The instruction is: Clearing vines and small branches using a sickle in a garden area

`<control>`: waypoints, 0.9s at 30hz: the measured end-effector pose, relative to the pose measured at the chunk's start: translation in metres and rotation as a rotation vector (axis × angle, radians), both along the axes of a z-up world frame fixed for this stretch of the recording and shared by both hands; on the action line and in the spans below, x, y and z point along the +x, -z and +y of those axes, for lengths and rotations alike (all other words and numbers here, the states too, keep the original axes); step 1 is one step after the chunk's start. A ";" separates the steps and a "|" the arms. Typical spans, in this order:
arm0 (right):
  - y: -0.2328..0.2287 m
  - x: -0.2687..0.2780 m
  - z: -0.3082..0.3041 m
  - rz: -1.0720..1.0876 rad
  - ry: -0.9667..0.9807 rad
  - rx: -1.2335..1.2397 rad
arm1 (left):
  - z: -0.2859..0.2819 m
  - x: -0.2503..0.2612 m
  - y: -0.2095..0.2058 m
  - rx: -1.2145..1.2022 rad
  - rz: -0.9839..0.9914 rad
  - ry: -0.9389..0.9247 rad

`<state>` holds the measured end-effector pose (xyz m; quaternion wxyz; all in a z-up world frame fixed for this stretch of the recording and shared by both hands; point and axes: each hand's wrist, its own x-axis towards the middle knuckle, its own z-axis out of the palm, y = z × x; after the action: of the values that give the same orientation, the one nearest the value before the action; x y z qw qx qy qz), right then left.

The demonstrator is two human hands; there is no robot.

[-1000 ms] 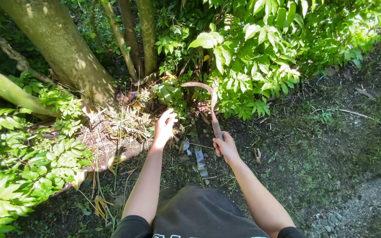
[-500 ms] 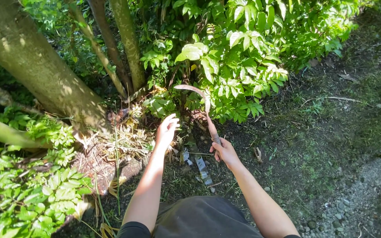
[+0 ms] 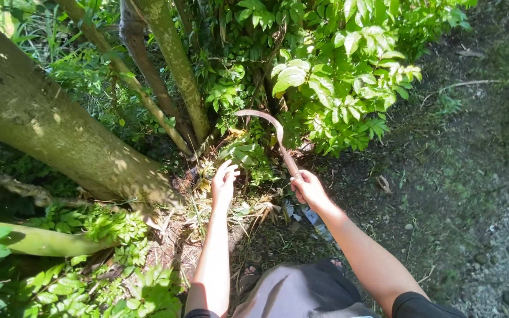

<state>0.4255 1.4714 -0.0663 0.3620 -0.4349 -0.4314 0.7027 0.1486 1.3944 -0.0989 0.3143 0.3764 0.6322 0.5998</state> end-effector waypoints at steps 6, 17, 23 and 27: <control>-0.007 -0.061 -0.015 -0.010 0.149 -0.079 | -0.016 -0.048 -0.013 -0.004 -0.023 0.025; -0.005 -0.121 0.067 0.133 0.132 -0.106 | 0.020 -0.083 -0.009 0.044 -0.063 -0.006; -0.012 -0.165 0.171 0.102 0.106 -0.101 | 0.050 -0.093 -0.027 -0.011 0.012 -0.009; 0.000 -0.211 0.267 0.044 0.091 -0.160 | 0.098 -0.107 -0.038 -0.046 0.091 -0.016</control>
<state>0.2149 1.7387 -0.0661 0.3668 -0.4662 -0.3456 0.7271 0.0417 1.4923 -0.0606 0.2891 0.3909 0.6624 0.5699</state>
